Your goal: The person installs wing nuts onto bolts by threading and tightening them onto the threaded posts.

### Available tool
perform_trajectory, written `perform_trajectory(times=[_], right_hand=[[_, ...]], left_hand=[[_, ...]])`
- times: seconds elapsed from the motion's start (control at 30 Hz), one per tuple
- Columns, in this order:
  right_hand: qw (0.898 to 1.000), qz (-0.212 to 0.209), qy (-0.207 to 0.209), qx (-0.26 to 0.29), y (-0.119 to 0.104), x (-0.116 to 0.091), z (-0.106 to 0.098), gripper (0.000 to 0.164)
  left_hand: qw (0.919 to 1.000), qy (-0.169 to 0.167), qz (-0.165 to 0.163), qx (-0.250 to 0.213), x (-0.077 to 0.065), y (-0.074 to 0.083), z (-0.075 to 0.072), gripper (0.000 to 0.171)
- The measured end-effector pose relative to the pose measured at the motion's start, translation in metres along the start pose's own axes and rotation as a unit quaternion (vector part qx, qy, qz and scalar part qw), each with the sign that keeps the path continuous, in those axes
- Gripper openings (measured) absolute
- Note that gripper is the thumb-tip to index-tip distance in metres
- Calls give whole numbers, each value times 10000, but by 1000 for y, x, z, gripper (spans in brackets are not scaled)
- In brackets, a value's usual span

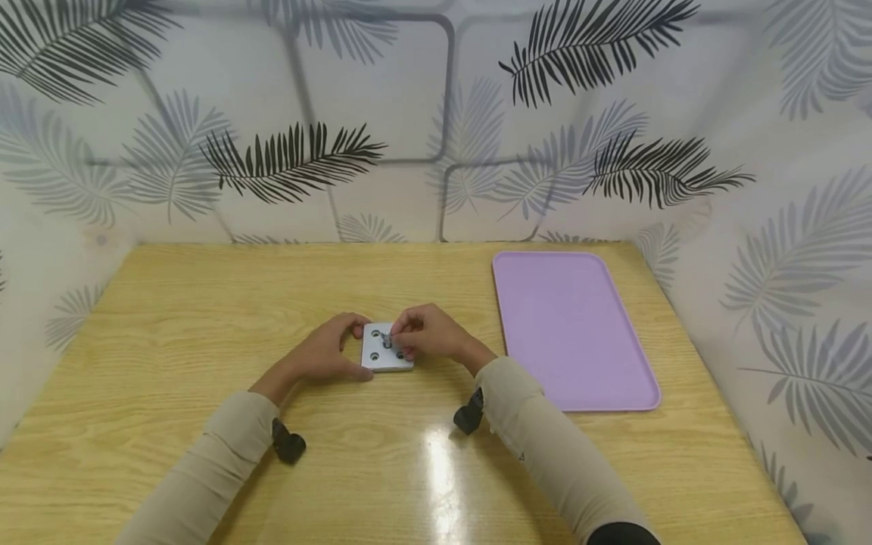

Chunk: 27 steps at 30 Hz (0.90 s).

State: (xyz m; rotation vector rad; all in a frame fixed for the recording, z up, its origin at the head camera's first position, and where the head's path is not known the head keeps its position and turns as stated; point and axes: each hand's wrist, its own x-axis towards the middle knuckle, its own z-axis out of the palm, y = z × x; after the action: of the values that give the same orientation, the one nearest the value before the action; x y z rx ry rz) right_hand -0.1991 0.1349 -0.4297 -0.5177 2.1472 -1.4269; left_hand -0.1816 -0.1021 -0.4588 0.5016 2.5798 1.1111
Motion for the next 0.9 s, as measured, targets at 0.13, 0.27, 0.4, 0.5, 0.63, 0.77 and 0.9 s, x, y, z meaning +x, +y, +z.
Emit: perform_trajectory(times=[0.13, 0.27, 0.4, 0.5, 0.63, 0.77, 0.9], right_hand=[[9999, -33, -106, 25, -1, 0, 0, 20], [9998, -81, -187, 18, 0, 1, 0, 29], [9992, -208, -311, -129, 0, 3, 0, 34], [9988, -243, -355, -251, -1, 3, 1, 34], [9989, -182, -306, -318, -2, 3, 2, 31], [9990, -181, -180, -370, 0, 3, 1, 28], [9989, -223, 15, -409, 3, 4, 1, 23]], left_hand=[[10000, 4, -4, 7, 0, 0, 0, 77], [10000, -33, -24, 34, 1, 0, 0, 76], [10000, -54, -18, 53, 1, -1, 0, 76], [10000, -43, -5, 54, 1, -1, 0, 76], [10000, -42, -13, 37, 1, -1, 0, 76], [10000, -36, -27, 35, 1, 0, 0, 77], [10000, -7, -34, 29, 0, 0, 0, 77]])
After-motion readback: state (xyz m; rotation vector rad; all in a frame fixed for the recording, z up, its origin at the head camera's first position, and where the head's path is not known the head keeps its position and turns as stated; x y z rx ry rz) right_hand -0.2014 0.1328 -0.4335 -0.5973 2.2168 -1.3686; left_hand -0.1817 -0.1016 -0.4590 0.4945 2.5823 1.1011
